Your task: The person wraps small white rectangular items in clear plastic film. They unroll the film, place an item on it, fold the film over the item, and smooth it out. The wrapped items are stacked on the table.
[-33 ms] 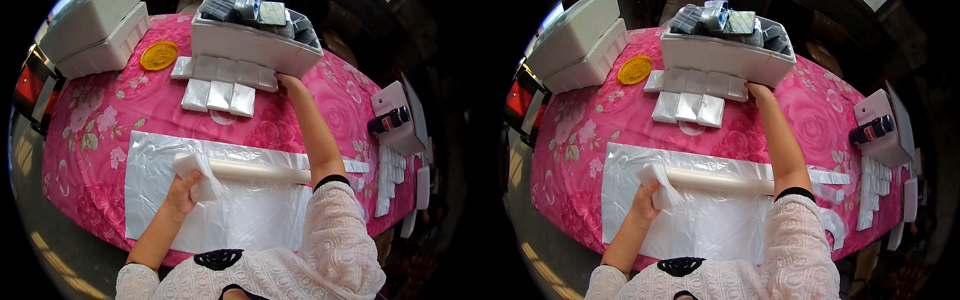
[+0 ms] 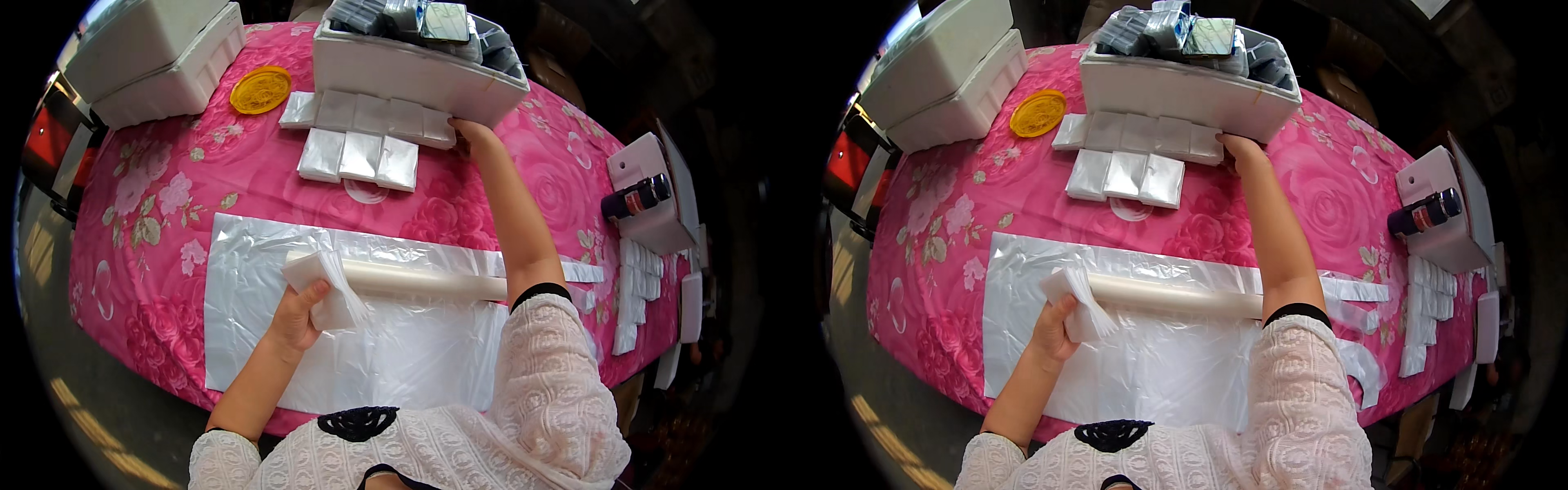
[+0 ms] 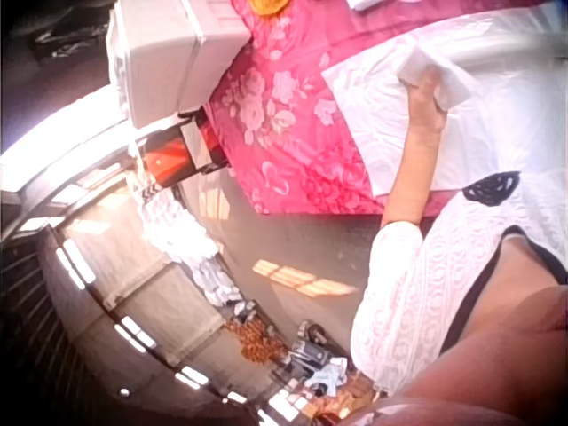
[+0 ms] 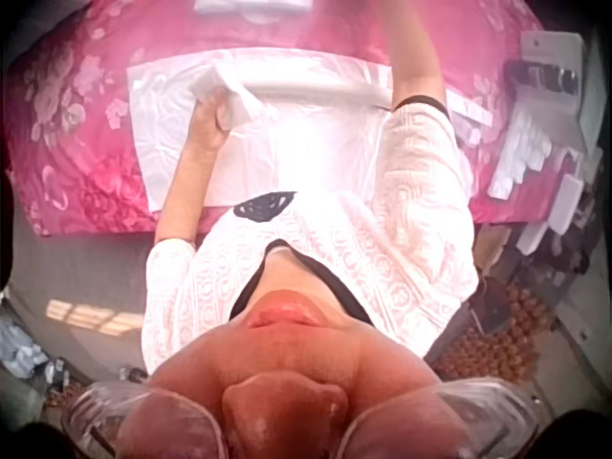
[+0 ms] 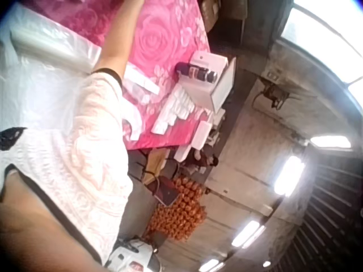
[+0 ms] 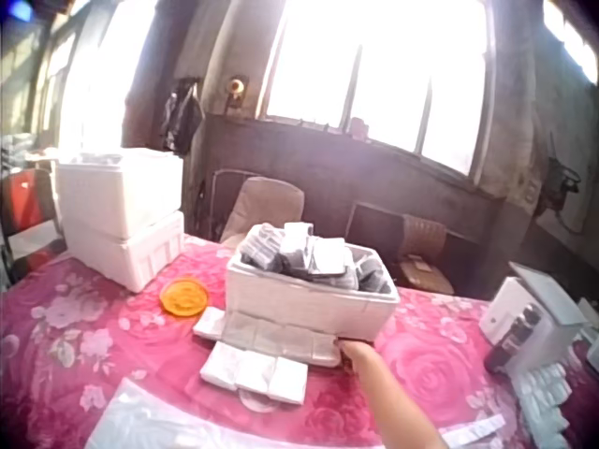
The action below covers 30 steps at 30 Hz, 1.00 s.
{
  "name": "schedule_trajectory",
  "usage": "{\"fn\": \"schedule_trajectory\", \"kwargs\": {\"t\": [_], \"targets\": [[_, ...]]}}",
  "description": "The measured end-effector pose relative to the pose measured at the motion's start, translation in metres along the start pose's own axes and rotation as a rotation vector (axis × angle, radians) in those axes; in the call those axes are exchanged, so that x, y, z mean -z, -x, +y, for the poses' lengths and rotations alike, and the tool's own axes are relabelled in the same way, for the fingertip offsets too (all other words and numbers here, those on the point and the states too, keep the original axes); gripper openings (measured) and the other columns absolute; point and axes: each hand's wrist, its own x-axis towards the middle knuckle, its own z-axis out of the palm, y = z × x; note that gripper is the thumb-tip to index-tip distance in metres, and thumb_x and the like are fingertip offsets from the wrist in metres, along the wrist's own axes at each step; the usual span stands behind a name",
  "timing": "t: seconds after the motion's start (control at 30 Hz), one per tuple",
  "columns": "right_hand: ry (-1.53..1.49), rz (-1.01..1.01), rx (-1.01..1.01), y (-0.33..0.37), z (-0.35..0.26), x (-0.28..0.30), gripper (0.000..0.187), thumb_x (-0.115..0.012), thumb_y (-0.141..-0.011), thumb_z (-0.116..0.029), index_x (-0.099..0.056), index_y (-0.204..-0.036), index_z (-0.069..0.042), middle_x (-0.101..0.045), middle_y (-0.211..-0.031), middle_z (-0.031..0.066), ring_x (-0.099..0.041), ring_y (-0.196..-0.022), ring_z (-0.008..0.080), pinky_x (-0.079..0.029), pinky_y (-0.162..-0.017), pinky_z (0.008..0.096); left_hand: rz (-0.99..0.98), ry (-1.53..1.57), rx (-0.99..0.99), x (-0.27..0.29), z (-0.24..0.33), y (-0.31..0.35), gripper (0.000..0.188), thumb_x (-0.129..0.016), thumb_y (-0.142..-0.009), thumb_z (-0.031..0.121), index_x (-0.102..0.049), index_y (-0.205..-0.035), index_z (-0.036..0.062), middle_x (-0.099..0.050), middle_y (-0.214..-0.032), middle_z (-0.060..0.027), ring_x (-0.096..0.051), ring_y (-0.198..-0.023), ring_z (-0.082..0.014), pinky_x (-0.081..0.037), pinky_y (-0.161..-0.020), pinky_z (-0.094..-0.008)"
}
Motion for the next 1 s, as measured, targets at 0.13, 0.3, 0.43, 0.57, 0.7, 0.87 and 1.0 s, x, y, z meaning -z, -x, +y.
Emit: {"fn": "schedule_trajectory", "kwargs": {"t": [0.13, 0.3, 0.43, 0.57, 0.7, 0.87, 1.0], "targets": [[0.030, 0.002, -0.020, -0.002, -0.004, -0.004, 0.023, -0.069, -0.071, -0.030, -0.058, -0.084, -0.014, -0.054, -0.071, -0.0012, -0.042, -0.057, 0.0115, -0.032, -0.053, 0.0274, -0.030, -0.004, 0.010, 0.008, -0.002, -0.002, 0.046, -0.070, -0.071, 0.015, -0.049, -0.111, 0.0076, -0.054, -0.109, -0.0055, -0.052, -0.101, -0.0184, -0.046, -0.084, -0.0314], [0.105, -0.134, 0.287, 0.062, -0.018, 0.008, 0.023, -0.066, -0.075, -0.025, -0.063, -0.087, -0.005, -0.058, -0.074, 0.0025, -0.050, -0.063, 0.0096, -0.040, -0.052, 0.0264, -0.159, -0.117, -0.079, -0.011, 0.005, -0.005, 0.052, -0.066, -0.074, 0.008, -0.045, -0.122, 0.0065, -0.046, -0.126, -0.0082, -0.045, -0.113, -0.0202, -0.035, -0.096, -0.0323], [0.067, -0.402, 0.453, 0.173, 0.008, -0.020, 0.022, -0.063, -0.078, -0.016, -0.064, -0.090, 0.002, -0.062, -0.089, 0.0101, -0.058, -0.080, 0.0113, -0.045, -0.068, 0.0252, -0.133, -0.266, -0.247, -0.027, -0.004, -0.014, 0.054, -0.068, -0.072, 0.009, -0.045, -0.120, 0.0058, -0.043, -0.128, -0.0091, -0.044, -0.115, -0.0195, -0.034, -0.096, -0.0318], [0.276, -0.620, 0.603, 0.244, 0.064, -0.052, 0.016, -0.064, -0.077, -0.015, -0.064, -0.082, 0.000, -0.062, -0.084, 0.0039, -0.055, -0.078, 0.0094, -0.043, -0.069, 0.0245, -0.206, -0.408, -0.205, -0.018, -0.011, -0.014, 0.047, -0.063, -0.075, 0.002, -0.046, -0.119, 0.0045, -0.050, -0.117, -0.0029, -0.047, -0.105, -0.0117, -0.039, -0.088, -0.0266], [0.330, -0.702, 0.756, 0.251, 0.073, -0.051, 0.021, -0.065, -0.078, -0.021, -0.063, -0.084, -0.001, -0.061, -0.084, 0.0018, -0.053, -0.078, 0.0090, -0.043, -0.069, 0.0255, -0.130, -0.243, -0.181, -0.021, -0.010, -0.011, 0.038, -0.064, -0.077, 0.005, -0.051, -0.112, 0.0062, -0.056, -0.105, -0.0014, -0.052, -0.097, -0.0113, -0.043, -0.082, -0.0261], [0.218, -0.438, 0.491, 0.191, 0.057, -0.047, 0.037, -0.061, -0.080, -0.032, -0.061, -0.094, 0.002, -0.063, -0.086, 0.0076, -0.056, -0.081, 0.0133, -0.044, -0.072, 0.0261, -0.005, -0.103, -0.172, -0.024, -0.003, -0.004, 0.036, -0.065, -0.077, 0.011, -0.052, -0.110, 0.0073, -0.057, -0.103, -0.0014, -0.053, -0.096, -0.0126, -0.044, -0.083, -0.0280], [0.302, -0.145, 0.325, 0.114, 0.053, -0.038, 0.037, -0.061, -0.079, -0.030, -0.059, -0.099, 0.000, -0.061, -0.085, 0.0069, -0.056, -0.073, 0.0136, -0.045, -0.065, 0.0256, 0.027, -0.084, -0.131, -0.015, -0.005, 0.000, 0.046, -0.068, -0.074, 0.014, -0.047, -0.115, 0.0079, -0.054, -0.107, -0.0030, -0.053, -0.099, -0.0180, -0.044, -0.087, -0.0329]]}}
